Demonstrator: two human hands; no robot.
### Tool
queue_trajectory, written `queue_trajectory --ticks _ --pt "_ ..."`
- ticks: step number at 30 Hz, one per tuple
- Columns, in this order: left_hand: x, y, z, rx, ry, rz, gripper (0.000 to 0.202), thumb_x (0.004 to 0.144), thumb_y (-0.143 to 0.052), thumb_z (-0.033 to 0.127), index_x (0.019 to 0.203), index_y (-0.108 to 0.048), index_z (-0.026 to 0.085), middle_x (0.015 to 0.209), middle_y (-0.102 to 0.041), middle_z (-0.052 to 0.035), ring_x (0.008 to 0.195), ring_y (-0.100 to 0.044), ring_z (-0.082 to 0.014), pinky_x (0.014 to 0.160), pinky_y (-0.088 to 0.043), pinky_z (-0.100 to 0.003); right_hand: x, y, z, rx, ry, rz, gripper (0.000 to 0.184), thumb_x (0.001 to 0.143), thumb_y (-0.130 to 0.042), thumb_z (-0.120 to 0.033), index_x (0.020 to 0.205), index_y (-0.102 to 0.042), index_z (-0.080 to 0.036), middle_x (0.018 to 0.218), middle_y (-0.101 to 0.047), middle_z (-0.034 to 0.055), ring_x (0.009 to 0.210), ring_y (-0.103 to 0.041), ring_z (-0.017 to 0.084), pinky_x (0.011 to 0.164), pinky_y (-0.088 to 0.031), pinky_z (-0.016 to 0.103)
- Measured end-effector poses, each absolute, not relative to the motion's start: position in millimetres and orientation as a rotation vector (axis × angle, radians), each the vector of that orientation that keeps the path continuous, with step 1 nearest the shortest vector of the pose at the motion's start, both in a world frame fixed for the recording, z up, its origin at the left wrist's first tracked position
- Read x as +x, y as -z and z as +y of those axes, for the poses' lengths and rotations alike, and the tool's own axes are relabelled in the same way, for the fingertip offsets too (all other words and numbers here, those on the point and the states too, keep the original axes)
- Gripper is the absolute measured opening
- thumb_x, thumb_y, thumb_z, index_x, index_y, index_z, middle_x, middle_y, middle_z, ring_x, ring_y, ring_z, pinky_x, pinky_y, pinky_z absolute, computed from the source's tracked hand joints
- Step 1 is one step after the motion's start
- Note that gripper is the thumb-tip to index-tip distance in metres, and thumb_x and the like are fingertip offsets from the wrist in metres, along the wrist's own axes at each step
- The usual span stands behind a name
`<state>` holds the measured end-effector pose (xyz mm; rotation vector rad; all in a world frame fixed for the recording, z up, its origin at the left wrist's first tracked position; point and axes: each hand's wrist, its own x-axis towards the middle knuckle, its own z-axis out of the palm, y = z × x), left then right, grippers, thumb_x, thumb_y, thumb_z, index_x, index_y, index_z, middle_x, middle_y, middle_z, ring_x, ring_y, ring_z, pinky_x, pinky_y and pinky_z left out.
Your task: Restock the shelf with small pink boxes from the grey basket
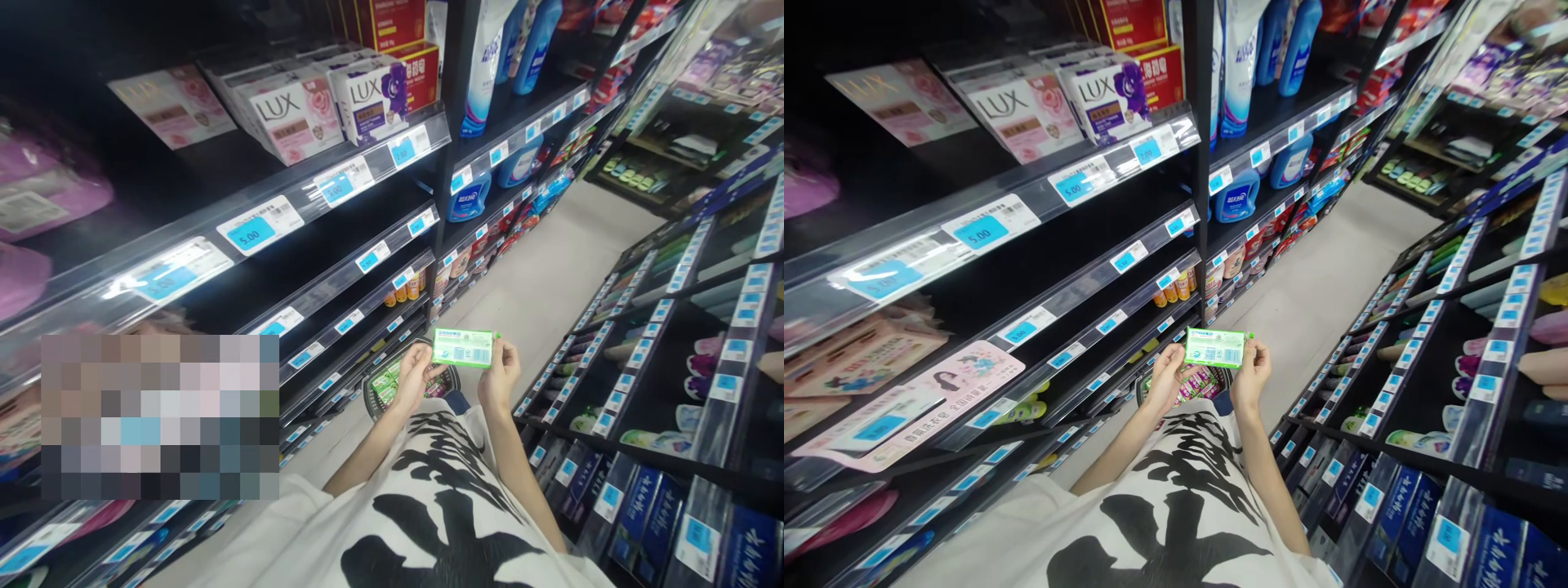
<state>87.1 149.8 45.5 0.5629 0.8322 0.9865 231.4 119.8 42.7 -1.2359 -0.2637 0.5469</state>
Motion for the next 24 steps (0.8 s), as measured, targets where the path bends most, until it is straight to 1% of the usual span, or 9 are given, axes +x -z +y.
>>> queue_trajectory --ticks 3,6,11,14,16,18,21,22,24 --pt "86 -46 150 0.59 -1.006 0.866 0.048 0.072 -0.087 0.055 0.08 -0.058 0.017 0.074 -0.054 0.004 0.074 -0.06 -0.0116 0.089 -0.066 -0.043 230 -43 121 -1.236 -0.59 -0.265 0.049 0.076 -0.078 -0.063 0.087 -0.059 -0.02 0.084 -0.065 -0.0018 0.073 -0.059 0.013 0.073 -0.049 0.028" --pt "84 -44 150 0.682 -1.021 0.921 0.052 0.073 -0.084 0.062 0.082 -0.06 0.017 0.074 -0.052 0.0032 0.075 -0.059 -0.0128 0.088 -0.066 -0.042 229 -41 121 -1.242 -0.598 -0.272 0.05 0.076 -0.078 -0.064 0.088 -0.059 -0.02 0.085 -0.065 -0.0016 0.074 -0.059 0.013 0.073 -0.049 0.028" --pt "86 -35 148 0.706 -1.061 0.996 0.059 0.071 -0.079 0.073 0.082 -0.056 0.019 0.073 -0.046 0.0047 0.068 -0.05 -0.0107 0.083 -0.067 -0.043 227 -40 122 -1.275 -0.585 -0.268 0.052 0.075 -0.076 -0.067 0.088 -0.059 -0.02 0.084 -0.065 -0.001 0.074 -0.059 0.014 0.073 -0.05 0.029" --pt "87 -33 149 0.629 -1.05 0.979 0.061 0.069 -0.081 0.073 0.081 -0.053 0.019 0.078 -0.05 0.0038 0.071 -0.052 -0.011 0.085 -0.066 -0.044 226 -43 123 -1.254 -0.603 -0.232 0.055 0.07 -0.08 -0.068 0.088 -0.061 -0.02 0.085 -0.066 -0.0003 0.074 -0.059 0.014 0.074 -0.051 0.029" --pt "85 -36 151 0.573 -1.047 0.929 0.059 0.07 -0.084 0.068 0.082 -0.052 0.02 0.081 -0.051 0.0039 0.074 -0.057 -0.0114 0.09 -0.065 -0.047 226 -44 122 -1.247 -0.615 -0.223 0.056 0.069 -0.08 -0.068 0.087 -0.06 -0.02 0.085 -0.067 -0.0001 0.074 -0.059 0.014 0.073 -0.051 0.029" --pt "81 -43 153 0.515 -1.024 0.829 0.055 0.073 -0.084 0.063 0.089 -0.053 0.021 0.09 -0.057 0.0028 0.082 -0.063 -0.0143 0.095 -0.063 -0.052 224 -45 122 -1.254 -0.612 -0.242 0.054 0.072 -0.078 -0.068 0.088 -0.06 -0.02 0.085 -0.066 -0.0003 0.074 -0.059 0.014 0.072 -0.05 0.029" --pt "76 -57 155 0.49 -0.94 0.673 0.062 0.074 -0.081 0.066 0.115 -0.055 0.027 0.119 -0.065 -0.0035 0.106 -0.069 -0.0257 0.099 -0.059 -0.061 218 -50 122 -1.256 -0.581 -0.322 0.046 0.08 -0.074 -0.063 0.089 -0.06 -0.02 0.086 -0.066 0.0001 0.077 -0.061 0.015 0.075 -0.051 0.031" --pt "75 -61 155 0.513 -0.91 0.646 0.068 0.074 -0.082 0.064 0.125 -0.053 0.029 0.126 -0.065 -0.0056 0.114 -0.067 -0.0293 0.1 -0.057 -0.061 215 -54 121 -1.252 -0.575 -0.355 0.044 0.081 -0.074 -0.061 0.088 -0.061 -0.02 0.088 -0.066 0.0009 0.08 -0.062 0.015 0.077 -0.051 0.031" --pt "73 -70 155 0.574 -0.888 0.635 0.08 0.072 -0.088 0.054 0.137 -0.047 0.032 0.132 -0.065 -0.0078 0.123 -0.065 -0.0329 0.103 -0.056 -0.059 214 -68 117 -1.259 -0.598 -0.448 0.04 0.083 -0.075 -0.058 0.085 -0.063 -0.02 0.095 -0.068 0.0032 0.085 -0.063 0.017 0.079 -0.052 0.032"
